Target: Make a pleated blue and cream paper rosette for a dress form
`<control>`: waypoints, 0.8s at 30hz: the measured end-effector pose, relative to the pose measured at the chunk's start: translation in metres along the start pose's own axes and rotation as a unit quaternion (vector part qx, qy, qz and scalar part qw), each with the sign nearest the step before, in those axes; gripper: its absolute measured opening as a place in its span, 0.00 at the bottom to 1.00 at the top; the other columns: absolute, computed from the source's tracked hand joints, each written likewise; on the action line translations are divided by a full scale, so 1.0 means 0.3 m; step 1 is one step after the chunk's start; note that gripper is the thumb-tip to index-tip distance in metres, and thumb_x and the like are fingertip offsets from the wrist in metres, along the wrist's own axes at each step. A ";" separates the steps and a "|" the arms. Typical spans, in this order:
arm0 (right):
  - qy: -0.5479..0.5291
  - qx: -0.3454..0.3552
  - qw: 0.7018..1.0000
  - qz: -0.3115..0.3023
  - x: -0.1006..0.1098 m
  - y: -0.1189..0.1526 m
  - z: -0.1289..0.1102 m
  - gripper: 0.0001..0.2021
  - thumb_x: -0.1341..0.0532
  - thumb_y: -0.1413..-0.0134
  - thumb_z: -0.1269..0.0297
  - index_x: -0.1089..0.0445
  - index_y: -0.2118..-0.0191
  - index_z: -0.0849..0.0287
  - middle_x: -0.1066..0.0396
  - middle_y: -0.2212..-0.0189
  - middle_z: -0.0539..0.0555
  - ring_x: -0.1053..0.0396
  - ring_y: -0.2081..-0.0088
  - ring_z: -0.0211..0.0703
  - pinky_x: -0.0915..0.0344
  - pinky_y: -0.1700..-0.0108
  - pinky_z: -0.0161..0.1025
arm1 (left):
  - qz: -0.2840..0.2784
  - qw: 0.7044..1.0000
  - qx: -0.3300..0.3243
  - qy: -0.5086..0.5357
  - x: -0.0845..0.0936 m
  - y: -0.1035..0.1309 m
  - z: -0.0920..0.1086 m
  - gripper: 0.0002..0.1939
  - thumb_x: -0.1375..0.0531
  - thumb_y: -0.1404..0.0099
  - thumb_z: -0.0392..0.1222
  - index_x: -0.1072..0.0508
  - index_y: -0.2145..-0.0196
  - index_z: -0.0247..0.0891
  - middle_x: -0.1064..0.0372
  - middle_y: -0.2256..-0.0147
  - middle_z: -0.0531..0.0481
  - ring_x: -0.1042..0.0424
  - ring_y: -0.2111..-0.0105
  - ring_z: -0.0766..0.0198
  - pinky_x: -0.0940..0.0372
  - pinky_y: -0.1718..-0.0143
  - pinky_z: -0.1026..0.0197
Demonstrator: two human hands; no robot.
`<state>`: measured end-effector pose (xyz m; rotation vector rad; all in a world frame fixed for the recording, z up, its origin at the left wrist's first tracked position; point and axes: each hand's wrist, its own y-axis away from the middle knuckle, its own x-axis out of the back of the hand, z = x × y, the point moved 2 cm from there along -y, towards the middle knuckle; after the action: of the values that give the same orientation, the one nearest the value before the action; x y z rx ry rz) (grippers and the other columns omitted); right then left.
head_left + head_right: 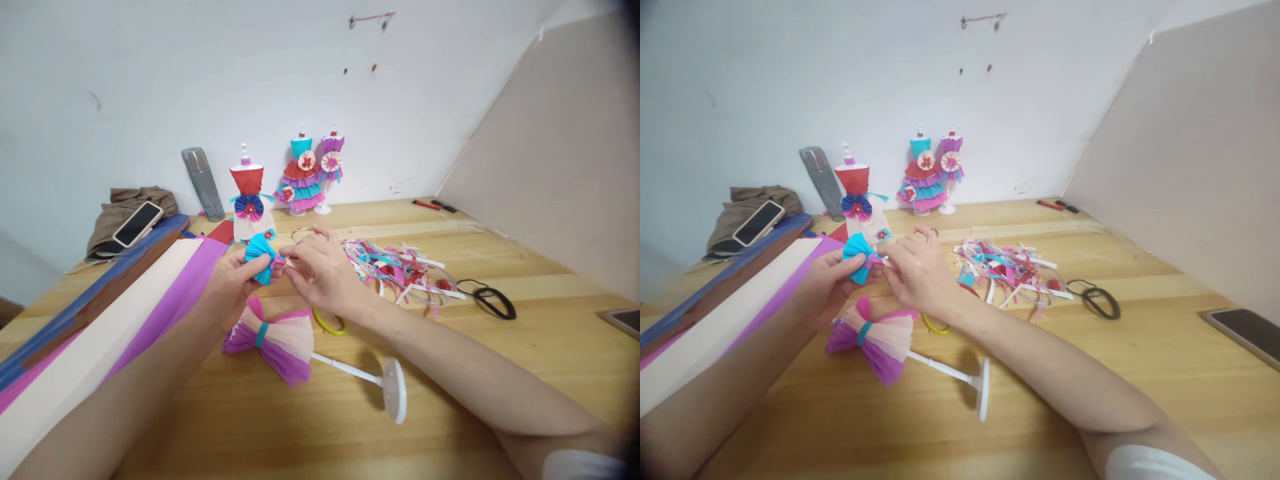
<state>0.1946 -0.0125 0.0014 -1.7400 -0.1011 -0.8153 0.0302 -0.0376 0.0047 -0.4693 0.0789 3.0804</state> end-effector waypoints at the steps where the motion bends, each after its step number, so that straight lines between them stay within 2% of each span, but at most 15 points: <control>1: 0.004 0.001 1.000 0.001 0.000 0.000 -0.001 0.09 0.44 0.43 0.72 0.31 0.57 0.57 0.26 0.69 0.53 0.30 0.64 0.46 0.43 0.47 0.51 | 0.001 1.000 0.001 -0.001 0.000 0.000 0.000 0.16 0.26 0.56 0.45 0.21 0.72 0.33 0.25 0.74 0.49 0.26 0.70 0.63 0.31 0.61 0.58; 11: 0.051 0.000 0.999 0.010 -0.007 0.009 -0.003 0.10 0.46 0.41 0.73 0.29 0.57 0.58 0.25 0.71 0.54 0.30 0.65 0.46 0.42 0.45 0.54 | 0.002 0.999 -0.012 -0.032 -0.004 -0.001 0.000 0.15 0.26 0.57 0.46 0.21 0.73 0.35 0.26 0.74 0.51 0.28 0.70 0.63 0.32 0.60 0.58; 17: 0.049 -0.004 0.999 0.023 -0.005 0.011 0.002 0.15 0.45 0.42 0.74 0.32 0.50 0.57 0.24 0.69 0.53 0.30 0.64 0.46 0.41 0.45 0.53 | 0.002 0.995 -0.054 -0.078 0.011 -0.005 -0.008 0.11 0.29 0.52 0.45 0.21 0.73 0.36 0.27 0.74 0.52 0.29 0.70 0.63 0.35 0.63 0.59; 19: 0.047 -0.004 0.999 0.026 -0.002 0.010 0.003 0.14 0.45 0.42 0.74 0.32 0.52 0.57 0.25 0.68 0.53 0.30 0.64 0.46 0.41 0.45 0.53 | 0.000 0.995 -0.057 -0.081 0.012 -0.006 -0.009 0.11 0.29 0.51 0.44 0.21 0.72 0.36 0.26 0.74 0.52 0.29 0.70 0.63 0.35 0.63 0.59; 24: 0.051 0.004 0.998 0.043 0.006 0.005 -0.005 0.07 0.44 0.42 0.72 0.30 0.63 0.56 0.27 0.72 0.52 0.31 0.67 0.43 0.41 0.45 0.51 | -0.007 0.997 -0.041 -0.061 0.000 -0.002 -0.007 0.11 0.29 0.52 0.43 0.21 0.71 0.36 0.25 0.73 0.52 0.28 0.68 0.63 0.34 0.62 0.60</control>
<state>0.1960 -0.0149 0.0013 -1.6808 0.0374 -0.8376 0.0307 -0.0371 0.0027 -0.2823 -0.0523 3.0994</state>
